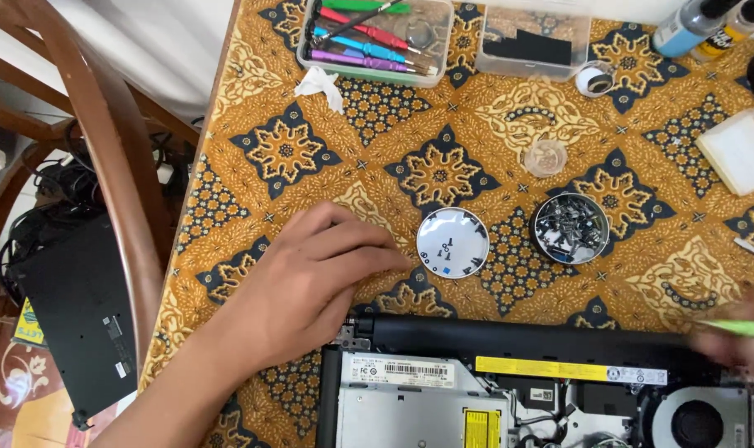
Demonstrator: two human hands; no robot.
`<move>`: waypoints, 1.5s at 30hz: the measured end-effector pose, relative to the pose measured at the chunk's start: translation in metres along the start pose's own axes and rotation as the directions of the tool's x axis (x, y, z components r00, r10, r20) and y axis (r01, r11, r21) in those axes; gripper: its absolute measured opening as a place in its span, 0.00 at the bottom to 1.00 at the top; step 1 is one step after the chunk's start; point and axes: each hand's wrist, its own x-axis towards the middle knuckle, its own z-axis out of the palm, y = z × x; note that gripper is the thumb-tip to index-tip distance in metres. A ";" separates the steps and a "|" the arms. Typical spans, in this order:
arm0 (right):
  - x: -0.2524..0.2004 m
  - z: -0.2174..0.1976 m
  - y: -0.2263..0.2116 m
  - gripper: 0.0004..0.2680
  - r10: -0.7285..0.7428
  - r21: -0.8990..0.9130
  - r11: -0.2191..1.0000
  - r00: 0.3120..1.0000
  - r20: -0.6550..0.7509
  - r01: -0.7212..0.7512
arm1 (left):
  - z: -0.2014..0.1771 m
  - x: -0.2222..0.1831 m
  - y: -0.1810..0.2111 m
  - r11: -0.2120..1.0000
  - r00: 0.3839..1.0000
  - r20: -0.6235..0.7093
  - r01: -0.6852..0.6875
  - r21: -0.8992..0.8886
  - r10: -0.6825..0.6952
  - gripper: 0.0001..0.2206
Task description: Repairing internal components of a laptop on a workbench
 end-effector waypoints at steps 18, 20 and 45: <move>-0.019 0.225 -0.364 0.03 -0.480 -0.169 0.845 0.859 0.176 0.507 | 0.003 -0.007 -0.010 0.999 0.999 -0.022 -0.040 0.009 0.040 0.18; -0.020 0.226 -0.365 0.03 -0.497 -0.198 0.826 0.848 0.182 0.527 | 0.002 -0.006 -0.010 0.999 0.999 -0.015 -0.038 0.009 0.038 0.19; -0.063 0.221 -0.370 0.04 -0.473 0.361 0.843 0.869 0.144 0.399 | 0.009 -0.008 0.029 0.977 0.939 -0.326 -0.161 -0.143 0.108 0.11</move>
